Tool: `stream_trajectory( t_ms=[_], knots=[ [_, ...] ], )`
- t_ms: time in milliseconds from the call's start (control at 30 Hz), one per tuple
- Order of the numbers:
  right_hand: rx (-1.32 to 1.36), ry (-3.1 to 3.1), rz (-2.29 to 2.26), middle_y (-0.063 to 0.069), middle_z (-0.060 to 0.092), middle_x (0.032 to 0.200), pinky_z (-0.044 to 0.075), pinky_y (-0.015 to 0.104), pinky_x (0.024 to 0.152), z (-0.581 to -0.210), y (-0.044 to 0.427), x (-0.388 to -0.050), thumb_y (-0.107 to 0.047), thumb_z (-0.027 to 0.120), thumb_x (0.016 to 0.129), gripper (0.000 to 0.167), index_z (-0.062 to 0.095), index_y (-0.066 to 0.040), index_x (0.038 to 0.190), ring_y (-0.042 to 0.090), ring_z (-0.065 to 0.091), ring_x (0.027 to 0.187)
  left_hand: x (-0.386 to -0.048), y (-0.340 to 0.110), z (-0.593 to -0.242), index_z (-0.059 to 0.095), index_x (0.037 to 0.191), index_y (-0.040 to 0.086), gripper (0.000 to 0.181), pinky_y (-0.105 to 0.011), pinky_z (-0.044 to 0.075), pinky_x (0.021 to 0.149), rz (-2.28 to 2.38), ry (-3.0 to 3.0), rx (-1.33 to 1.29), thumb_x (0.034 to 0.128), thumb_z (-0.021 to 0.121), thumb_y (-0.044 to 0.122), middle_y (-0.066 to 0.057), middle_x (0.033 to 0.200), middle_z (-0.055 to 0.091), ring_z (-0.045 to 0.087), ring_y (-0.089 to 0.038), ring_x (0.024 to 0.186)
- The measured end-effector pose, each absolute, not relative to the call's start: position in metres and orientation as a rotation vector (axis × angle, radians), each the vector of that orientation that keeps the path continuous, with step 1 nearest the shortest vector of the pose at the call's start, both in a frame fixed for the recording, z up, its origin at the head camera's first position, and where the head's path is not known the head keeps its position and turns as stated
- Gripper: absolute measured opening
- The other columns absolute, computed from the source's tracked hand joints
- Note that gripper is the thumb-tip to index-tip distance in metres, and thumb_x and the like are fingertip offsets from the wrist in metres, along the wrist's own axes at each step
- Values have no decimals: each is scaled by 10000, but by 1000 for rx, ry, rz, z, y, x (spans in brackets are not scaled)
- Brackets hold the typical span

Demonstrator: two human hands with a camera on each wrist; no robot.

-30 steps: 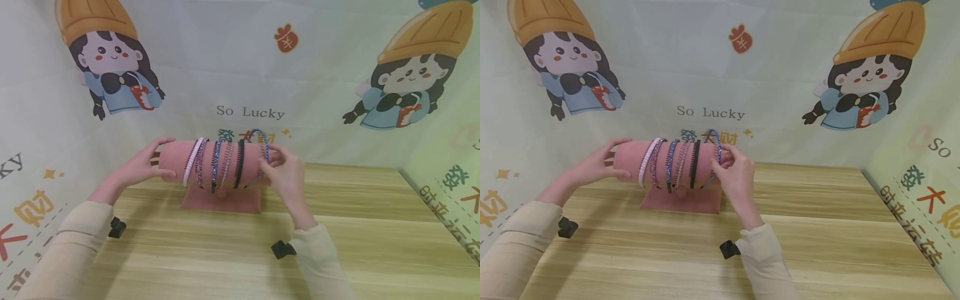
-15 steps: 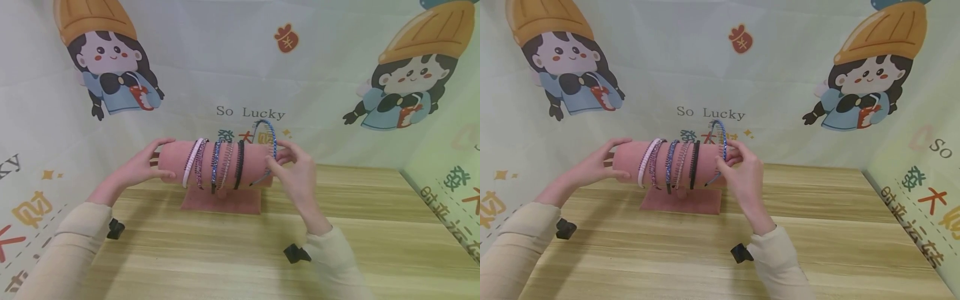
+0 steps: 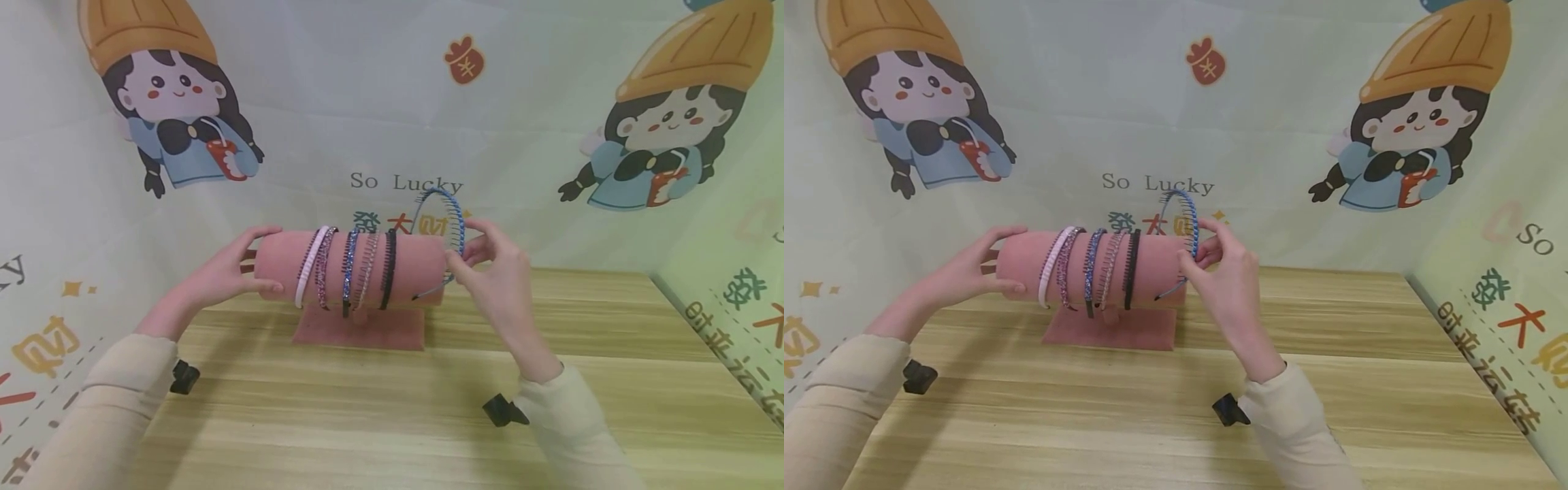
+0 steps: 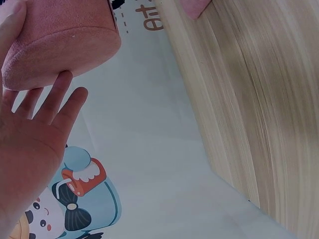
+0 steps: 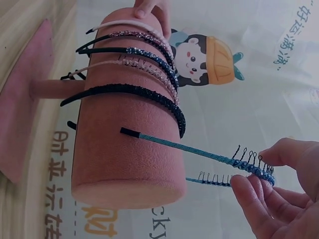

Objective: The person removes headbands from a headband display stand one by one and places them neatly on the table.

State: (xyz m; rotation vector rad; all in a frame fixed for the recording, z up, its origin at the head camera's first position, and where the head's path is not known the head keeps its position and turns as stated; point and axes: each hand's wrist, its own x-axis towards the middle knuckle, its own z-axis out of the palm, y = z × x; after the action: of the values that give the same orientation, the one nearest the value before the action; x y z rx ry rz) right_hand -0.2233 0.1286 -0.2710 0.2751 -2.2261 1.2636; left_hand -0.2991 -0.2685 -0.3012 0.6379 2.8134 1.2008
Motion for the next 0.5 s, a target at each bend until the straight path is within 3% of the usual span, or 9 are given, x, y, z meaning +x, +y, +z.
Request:
stream_trajectory(
  t_ms=[133, 300, 500],
  knots=[
    [269, -2236, 1234, 130, 729, 875, 479, 197, 650, -269, 129, -223, -103, 739, 852, 526, 584, -103, 1354, 203, 663, 737, -299, -269, -301, 217, 1544, 231, 922, -577, 407, 1103, 1210, 2813, 638, 834, 805, 241, -100, 1558, 323, 402, -409, 1405],
    [261, -2236, 1217, 145, 714, 852, 504, 171, 520, -269, 129, -225, -124, 746, 861, 508, 586, -102, 1343, 230, 681, 694, -299, -269, -301, 218, 1541, 235, 917, -575, 412, 1099, 1217, 2806, 634, 836, 804, 246, -95, 1560, 322, 402, -406, 1406],
    [243, -2218, 1175, 136, 722, 820, 506, 180, 523, -269, 130, -226, -173, 742, 879, 446, 614, -98, 1300, 227, 689, 669, -299, -270, -300, 182, 1558, 229, 947, -586, 402, 1102, 1212, 2786, 648, 840, 797, 285, -122, 1569, 301, 384, -425, 1411]
  ],
)
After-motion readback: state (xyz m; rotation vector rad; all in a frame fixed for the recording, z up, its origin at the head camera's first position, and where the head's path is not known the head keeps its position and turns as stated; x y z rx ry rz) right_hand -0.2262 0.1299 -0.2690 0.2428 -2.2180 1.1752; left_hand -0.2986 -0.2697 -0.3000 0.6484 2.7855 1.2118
